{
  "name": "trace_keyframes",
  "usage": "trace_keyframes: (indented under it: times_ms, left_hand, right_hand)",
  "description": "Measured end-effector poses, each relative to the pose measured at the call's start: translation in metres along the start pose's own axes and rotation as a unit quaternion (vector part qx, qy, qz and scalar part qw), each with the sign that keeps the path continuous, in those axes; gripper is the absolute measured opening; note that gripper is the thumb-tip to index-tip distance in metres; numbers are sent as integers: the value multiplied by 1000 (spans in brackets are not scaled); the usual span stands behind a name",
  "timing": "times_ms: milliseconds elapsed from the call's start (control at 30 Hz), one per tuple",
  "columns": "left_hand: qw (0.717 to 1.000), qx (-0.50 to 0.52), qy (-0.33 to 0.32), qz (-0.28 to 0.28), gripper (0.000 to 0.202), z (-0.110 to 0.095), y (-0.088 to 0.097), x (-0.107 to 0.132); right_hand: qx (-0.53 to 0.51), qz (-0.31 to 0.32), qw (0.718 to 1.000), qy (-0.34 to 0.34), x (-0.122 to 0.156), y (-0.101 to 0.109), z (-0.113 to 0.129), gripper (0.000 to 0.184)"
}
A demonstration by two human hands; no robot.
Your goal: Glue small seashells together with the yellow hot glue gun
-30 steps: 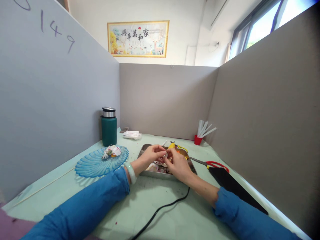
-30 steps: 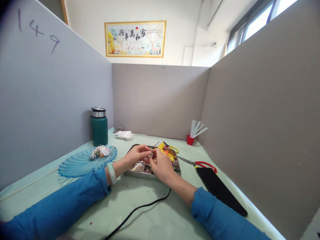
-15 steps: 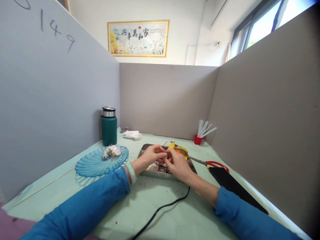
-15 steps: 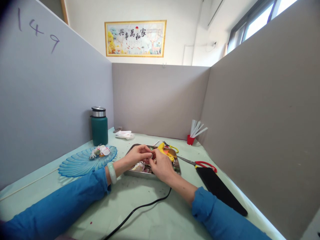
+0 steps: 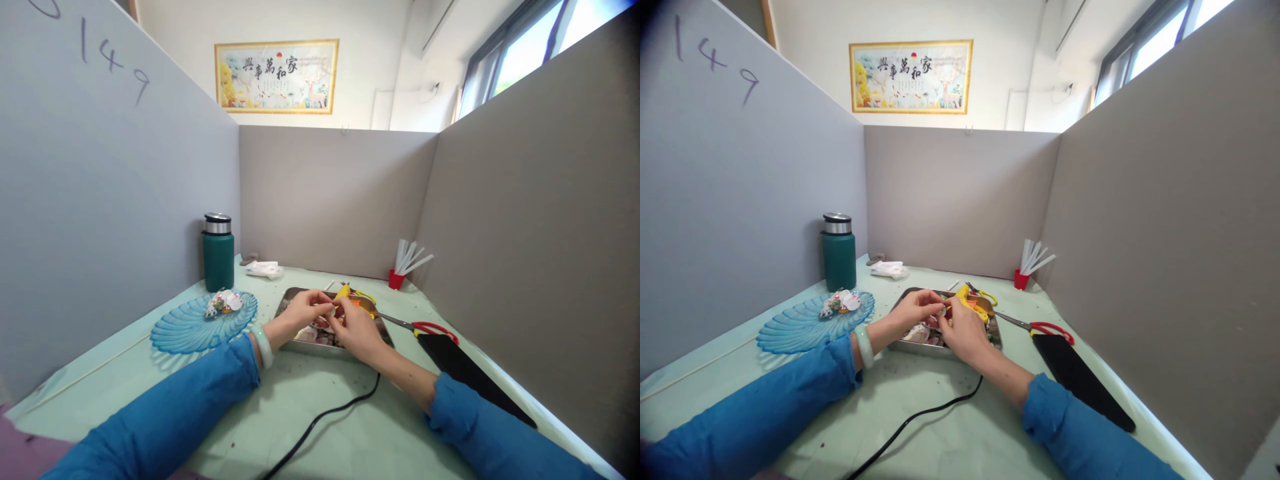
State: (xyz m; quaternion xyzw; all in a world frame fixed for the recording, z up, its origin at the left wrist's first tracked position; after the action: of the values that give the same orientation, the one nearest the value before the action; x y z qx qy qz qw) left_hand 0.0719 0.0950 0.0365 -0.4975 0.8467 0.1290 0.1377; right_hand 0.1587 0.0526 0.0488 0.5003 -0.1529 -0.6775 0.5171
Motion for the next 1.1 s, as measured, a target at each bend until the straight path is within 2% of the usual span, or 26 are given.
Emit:
trace_keyframes:
  times_ms: [267,600,1100]
  left_hand:
    - [999,-33,-7,-26,23,5,9,-4]
    - [997,-72,-4,-25,22,2,8,-4]
    - [997,-69,-3,-28,20,4,10,-5]
  right_hand:
    - [3,5,1000,3,0,3,3,22]
    - [94,-4,996,10,5,1,7,24]
    - [78,-2,997,21,4,0,7,23]
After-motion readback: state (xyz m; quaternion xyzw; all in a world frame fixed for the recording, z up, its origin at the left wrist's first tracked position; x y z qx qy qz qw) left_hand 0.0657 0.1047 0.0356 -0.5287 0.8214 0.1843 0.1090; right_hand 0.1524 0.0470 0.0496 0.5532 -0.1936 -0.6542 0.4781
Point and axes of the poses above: each hand's wrist, its own x-axis away from the middle knuckle, its own y-axis out of the back of the hand, z = x × y, the point moved 10 cm from there along -x, towards the middle knuckle, and after that the axes turned 5 degrees about -y, right-handed, at the moved point
